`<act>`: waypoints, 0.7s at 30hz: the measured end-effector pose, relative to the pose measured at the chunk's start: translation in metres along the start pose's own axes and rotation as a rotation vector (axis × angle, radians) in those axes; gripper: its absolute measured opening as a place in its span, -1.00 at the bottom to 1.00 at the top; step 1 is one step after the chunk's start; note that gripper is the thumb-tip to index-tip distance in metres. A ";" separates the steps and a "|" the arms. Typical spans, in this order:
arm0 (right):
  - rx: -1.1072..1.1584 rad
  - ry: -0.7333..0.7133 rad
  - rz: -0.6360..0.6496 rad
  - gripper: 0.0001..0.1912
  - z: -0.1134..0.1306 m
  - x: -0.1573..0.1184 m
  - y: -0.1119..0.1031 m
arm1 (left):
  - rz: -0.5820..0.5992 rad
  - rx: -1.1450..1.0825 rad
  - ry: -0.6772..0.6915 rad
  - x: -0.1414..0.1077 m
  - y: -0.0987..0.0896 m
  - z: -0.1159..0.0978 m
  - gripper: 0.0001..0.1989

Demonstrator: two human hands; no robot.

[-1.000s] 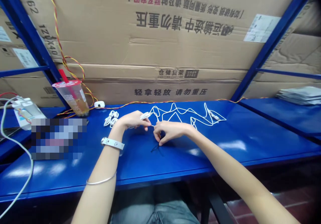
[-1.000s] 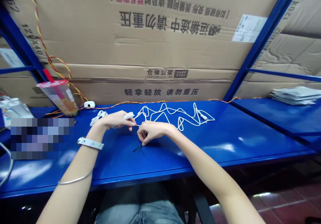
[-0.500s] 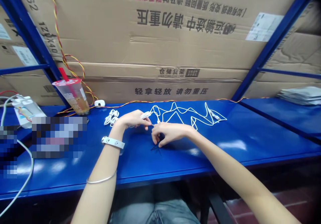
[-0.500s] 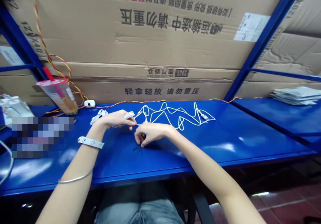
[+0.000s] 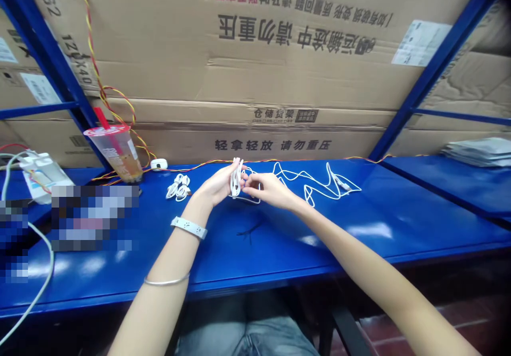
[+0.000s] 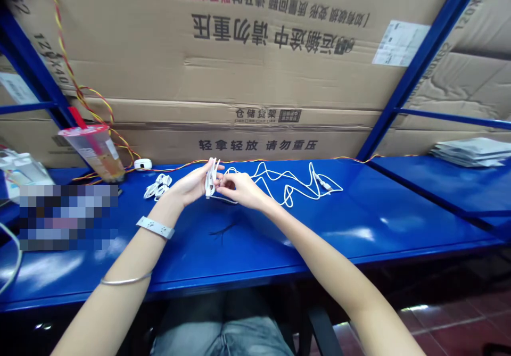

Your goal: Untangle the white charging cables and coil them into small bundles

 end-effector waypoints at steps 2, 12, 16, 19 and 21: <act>0.019 0.047 -0.117 -0.82 -0.003 0.001 0.000 | -0.037 -0.059 -0.014 0.003 0.000 0.002 -0.70; 0.159 0.199 -0.300 -0.83 -0.024 0.005 0.004 | -0.118 -0.079 0.020 0.004 -0.001 0.002 -0.76; 0.385 0.264 -0.214 -0.77 -0.023 0.006 0.007 | -0.077 -0.074 0.028 -0.002 0.007 0.002 -0.77; 0.512 0.319 -0.185 -0.75 -0.019 0.005 0.006 | -0.043 -0.065 0.021 -0.003 0.011 0.004 -0.77; 0.552 0.345 -0.201 -0.73 -0.020 0.004 0.006 | -0.017 -0.057 0.019 -0.004 0.012 0.005 -0.76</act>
Point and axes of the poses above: each hand's wrist, its own x-axis towards the middle knuckle, its own y-axis out of the palm, z = x × y, the point moved 3 cm from there along x, towards the middle knuckle, and after that the axes turned 9 degrees about -z, right-handed, at the moved point
